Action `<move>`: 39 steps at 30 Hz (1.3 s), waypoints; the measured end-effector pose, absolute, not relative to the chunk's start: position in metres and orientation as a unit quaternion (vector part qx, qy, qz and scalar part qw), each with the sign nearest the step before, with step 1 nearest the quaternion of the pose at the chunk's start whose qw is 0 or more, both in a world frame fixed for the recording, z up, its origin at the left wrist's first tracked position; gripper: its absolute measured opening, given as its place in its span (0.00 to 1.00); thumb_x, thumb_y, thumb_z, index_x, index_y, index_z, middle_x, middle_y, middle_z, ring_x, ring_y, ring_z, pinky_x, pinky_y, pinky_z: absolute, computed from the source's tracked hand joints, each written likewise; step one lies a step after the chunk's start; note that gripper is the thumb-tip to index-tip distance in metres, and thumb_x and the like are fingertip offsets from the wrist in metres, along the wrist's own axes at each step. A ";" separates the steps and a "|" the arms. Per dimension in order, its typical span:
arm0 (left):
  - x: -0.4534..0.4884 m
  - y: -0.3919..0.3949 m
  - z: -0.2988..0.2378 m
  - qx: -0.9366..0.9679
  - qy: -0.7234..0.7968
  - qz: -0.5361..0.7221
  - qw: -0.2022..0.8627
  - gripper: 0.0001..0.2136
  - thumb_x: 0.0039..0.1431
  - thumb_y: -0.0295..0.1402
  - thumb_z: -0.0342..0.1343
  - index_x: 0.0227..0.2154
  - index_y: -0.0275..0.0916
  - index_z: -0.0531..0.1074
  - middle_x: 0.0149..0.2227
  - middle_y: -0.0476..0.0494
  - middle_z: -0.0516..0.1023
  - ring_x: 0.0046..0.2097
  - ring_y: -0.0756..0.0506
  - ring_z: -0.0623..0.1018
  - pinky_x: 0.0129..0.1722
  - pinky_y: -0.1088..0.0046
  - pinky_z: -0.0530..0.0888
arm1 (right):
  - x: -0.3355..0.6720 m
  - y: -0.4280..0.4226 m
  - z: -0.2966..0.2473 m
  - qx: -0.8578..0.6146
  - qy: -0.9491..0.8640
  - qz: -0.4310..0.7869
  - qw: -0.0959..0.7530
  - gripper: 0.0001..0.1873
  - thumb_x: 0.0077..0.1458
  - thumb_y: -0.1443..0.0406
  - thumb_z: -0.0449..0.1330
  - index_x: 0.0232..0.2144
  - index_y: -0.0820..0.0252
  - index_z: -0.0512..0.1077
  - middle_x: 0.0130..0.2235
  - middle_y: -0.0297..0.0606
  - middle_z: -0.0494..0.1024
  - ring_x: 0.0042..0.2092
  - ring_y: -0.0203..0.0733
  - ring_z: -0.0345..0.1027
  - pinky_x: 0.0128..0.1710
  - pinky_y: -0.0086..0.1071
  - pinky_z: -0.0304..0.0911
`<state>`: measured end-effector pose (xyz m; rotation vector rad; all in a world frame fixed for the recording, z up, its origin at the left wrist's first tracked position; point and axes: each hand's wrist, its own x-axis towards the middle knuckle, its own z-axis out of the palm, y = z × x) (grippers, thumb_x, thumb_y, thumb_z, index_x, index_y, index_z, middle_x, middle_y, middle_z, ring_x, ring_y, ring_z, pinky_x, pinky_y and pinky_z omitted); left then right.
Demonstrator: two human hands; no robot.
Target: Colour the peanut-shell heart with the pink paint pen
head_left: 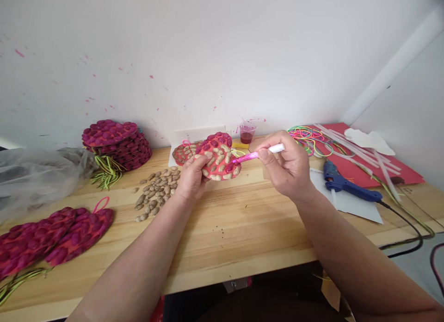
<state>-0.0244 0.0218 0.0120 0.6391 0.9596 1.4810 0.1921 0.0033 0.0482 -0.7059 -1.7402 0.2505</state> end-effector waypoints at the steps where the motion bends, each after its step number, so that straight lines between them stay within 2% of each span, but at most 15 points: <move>1: -0.025 0.022 0.012 0.273 0.412 0.638 0.590 0.19 0.35 0.33 0.74 0.18 0.39 0.64 0.17 0.56 0.65 0.17 0.56 0.64 0.15 0.81 0.62 | 0.192 0.003 0.048 -0.303 -0.745 0.113 0.584 0.06 0.67 0.60 0.61 0.37 0.54 0.73 0.35 0.36 0.77 0.36 0.40 0.70 0.38 0.39 0.64; 5: -0.024 0.021 0.013 0.272 0.414 0.636 0.591 0.17 0.35 0.33 0.74 0.20 0.38 0.68 0.18 0.54 0.69 0.18 0.55 0.67 0.17 0.81 0.66 | 0.192 0.003 0.048 -0.308 -0.748 0.111 0.577 0.07 0.67 0.59 0.61 0.36 0.54 0.72 0.36 0.36 0.78 0.37 0.41 0.71 0.37 0.38 0.64; 10: -0.021 0.016 0.019 0.284 0.411 0.637 0.588 0.20 0.35 0.34 0.74 0.18 0.39 0.64 0.17 0.56 0.68 0.18 0.55 0.67 0.17 0.81 0.65 | 0.191 0.003 0.048 -0.301 -0.752 0.088 0.579 0.04 0.66 0.61 0.61 0.37 0.54 0.73 0.36 0.36 0.78 0.37 0.41 0.71 0.39 0.39 0.63; 18: -0.022 0.018 0.019 0.274 0.421 0.649 0.571 0.18 0.34 0.36 0.73 0.23 0.39 0.67 0.18 0.57 0.69 0.18 0.55 0.67 0.15 0.82 0.60 | 0.188 0.000 0.050 -0.282 -0.767 0.063 0.573 0.03 0.65 0.64 0.61 0.36 0.54 0.73 0.35 0.36 0.77 0.40 0.44 0.71 0.42 0.42 0.64; 22: -0.023 0.020 0.017 0.279 0.420 0.654 0.564 0.19 0.35 0.37 0.73 0.22 0.40 0.65 0.16 0.58 0.65 0.17 0.55 0.64 0.14 0.82 0.58 | 0.187 -0.002 0.051 -0.272 -0.774 0.050 0.569 0.02 0.64 0.66 0.61 0.36 0.54 0.73 0.34 0.36 0.78 0.40 0.44 0.70 0.42 0.42 0.64; 26: -0.024 0.021 0.015 0.279 0.419 0.656 0.562 0.20 0.36 0.37 0.74 0.23 0.40 0.66 0.18 0.58 0.66 0.18 0.55 0.66 0.16 0.82 0.61 | 0.186 -0.001 0.050 -0.287 -0.754 0.026 0.590 0.02 0.64 0.65 0.62 0.36 0.54 0.73 0.34 0.36 0.78 0.38 0.44 0.70 0.41 0.43 0.64; 32: -0.020 0.015 0.014 0.310 0.420 0.676 0.520 0.21 0.40 0.40 0.74 0.25 0.41 0.65 0.19 0.58 0.66 0.18 0.56 0.64 0.17 0.81 0.58 | 0.180 -0.003 0.047 -0.310 -0.739 -0.024 0.597 0.03 0.63 0.65 0.63 0.36 0.53 0.72 0.32 0.35 0.79 0.36 0.43 0.71 0.40 0.42 0.65; 39: -0.015 0.010 0.012 0.344 0.419 0.702 0.463 0.19 0.47 0.41 0.73 0.28 0.42 0.66 0.20 0.58 0.67 0.18 0.55 0.62 0.16 0.80 0.57 | 0.176 -0.001 0.043 -0.342 -0.713 -0.016 0.612 0.05 0.64 0.65 0.63 0.35 0.54 0.70 0.32 0.33 0.79 0.33 0.40 0.69 0.36 0.38 0.62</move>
